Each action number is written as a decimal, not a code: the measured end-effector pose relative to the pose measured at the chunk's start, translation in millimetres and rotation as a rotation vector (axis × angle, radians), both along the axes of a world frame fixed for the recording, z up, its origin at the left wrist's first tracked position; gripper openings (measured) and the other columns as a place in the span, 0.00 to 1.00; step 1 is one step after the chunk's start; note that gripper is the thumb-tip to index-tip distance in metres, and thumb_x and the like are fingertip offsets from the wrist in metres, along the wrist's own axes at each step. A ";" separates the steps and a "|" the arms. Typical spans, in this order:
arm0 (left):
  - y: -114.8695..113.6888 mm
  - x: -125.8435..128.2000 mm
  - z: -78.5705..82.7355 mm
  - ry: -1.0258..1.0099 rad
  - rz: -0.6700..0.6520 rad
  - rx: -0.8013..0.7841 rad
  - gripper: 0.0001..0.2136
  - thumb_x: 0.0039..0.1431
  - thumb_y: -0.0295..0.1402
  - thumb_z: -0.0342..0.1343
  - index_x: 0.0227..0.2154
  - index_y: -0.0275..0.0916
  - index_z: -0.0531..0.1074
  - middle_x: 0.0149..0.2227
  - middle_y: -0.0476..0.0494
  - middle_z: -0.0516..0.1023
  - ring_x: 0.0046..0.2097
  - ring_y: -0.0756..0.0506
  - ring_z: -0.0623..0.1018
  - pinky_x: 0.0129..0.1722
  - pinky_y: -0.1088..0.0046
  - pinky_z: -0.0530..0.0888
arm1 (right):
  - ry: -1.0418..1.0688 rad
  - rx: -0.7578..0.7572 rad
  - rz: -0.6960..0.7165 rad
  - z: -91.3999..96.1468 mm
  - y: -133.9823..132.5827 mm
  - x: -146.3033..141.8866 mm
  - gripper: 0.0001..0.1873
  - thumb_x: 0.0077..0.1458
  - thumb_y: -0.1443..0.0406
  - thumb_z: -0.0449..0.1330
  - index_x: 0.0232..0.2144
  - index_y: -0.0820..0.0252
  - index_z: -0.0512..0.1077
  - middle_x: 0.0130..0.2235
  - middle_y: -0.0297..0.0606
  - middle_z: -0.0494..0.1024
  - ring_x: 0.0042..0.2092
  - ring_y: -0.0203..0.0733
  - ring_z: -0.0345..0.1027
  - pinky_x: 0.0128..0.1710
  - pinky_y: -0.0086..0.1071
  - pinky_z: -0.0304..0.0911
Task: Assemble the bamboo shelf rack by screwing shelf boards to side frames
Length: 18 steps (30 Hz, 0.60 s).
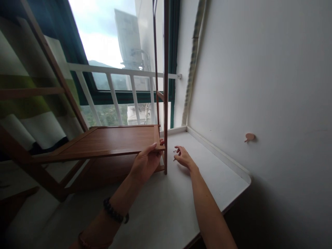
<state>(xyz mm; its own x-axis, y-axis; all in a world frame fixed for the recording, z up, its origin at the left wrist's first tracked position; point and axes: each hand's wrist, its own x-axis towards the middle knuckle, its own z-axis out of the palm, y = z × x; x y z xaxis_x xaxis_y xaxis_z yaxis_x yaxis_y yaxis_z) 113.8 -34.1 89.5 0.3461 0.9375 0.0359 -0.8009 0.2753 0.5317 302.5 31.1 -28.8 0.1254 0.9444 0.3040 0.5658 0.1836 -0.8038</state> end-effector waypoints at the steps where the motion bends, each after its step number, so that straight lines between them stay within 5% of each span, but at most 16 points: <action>1: 0.3 0.1 0.2 0.001 0.003 0.005 0.06 0.54 0.20 0.51 0.30 0.26 0.74 0.35 0.37 0.77 0.39 0.49 0.76 0.40 0.78 0.72 | 0.030 0.026 -0.024 0.5 0.4 -0.5 0.23 0.41 0.69 0.55 0.44 0.60 0.68 0.34 0.34 0.66 0.32 0.36 0.61 0.35 0.31 0.61; 6: 1.9 1.1 -2.2 0.002 0.005 -0.005 0.06 0.54 0.21 0.53 0.30 0.27 0.75 0.34 0.38 0.77 0.39 0.49 0.75 0.42 0.76 0.70 | 0.163 0.185 -0.148 16.2 -2.9 -16.0 0.12 0.44 0.64 0.55 0.34 0.61 0.70 0.32 0.35 0.66 0.33 0.40 0.58 0.38 0.35 0.58; 10: 1.7 0.7 -6.0 0.124 0.049 -0.047 0.07 0.51 0.28 0.59 0.33 0.31 0.77 0.35 0.42 0.78 0.36 0.51 0.74 0.35 0.78 0.68 | 0.288 0.244 -0.121 39.8 -15.4 -40.5 0.16 0.53 0.56 0.49 0.33 0.61 0.71 0.30 0.37 0.69 0.33 0.40 0.60 0.36 0.34 0.58; 18: -3.7 -7.8 -15.5 0.266 0.056 -0.096 0.15 0.48 0.37 0.62 0.39 0.36 0.77 0.45 0.41 0.76 0.41 0.48 0.74 0.32 0.76 0.66 | 0.744 -0.009 0.196 67.6 -41.7 -77.7 0.18 0.56 0.55 0.50 0.38 0.58 0.73 0.34 0.37 0.73 0.37 0.41 0.65 0.37 0.33 0.59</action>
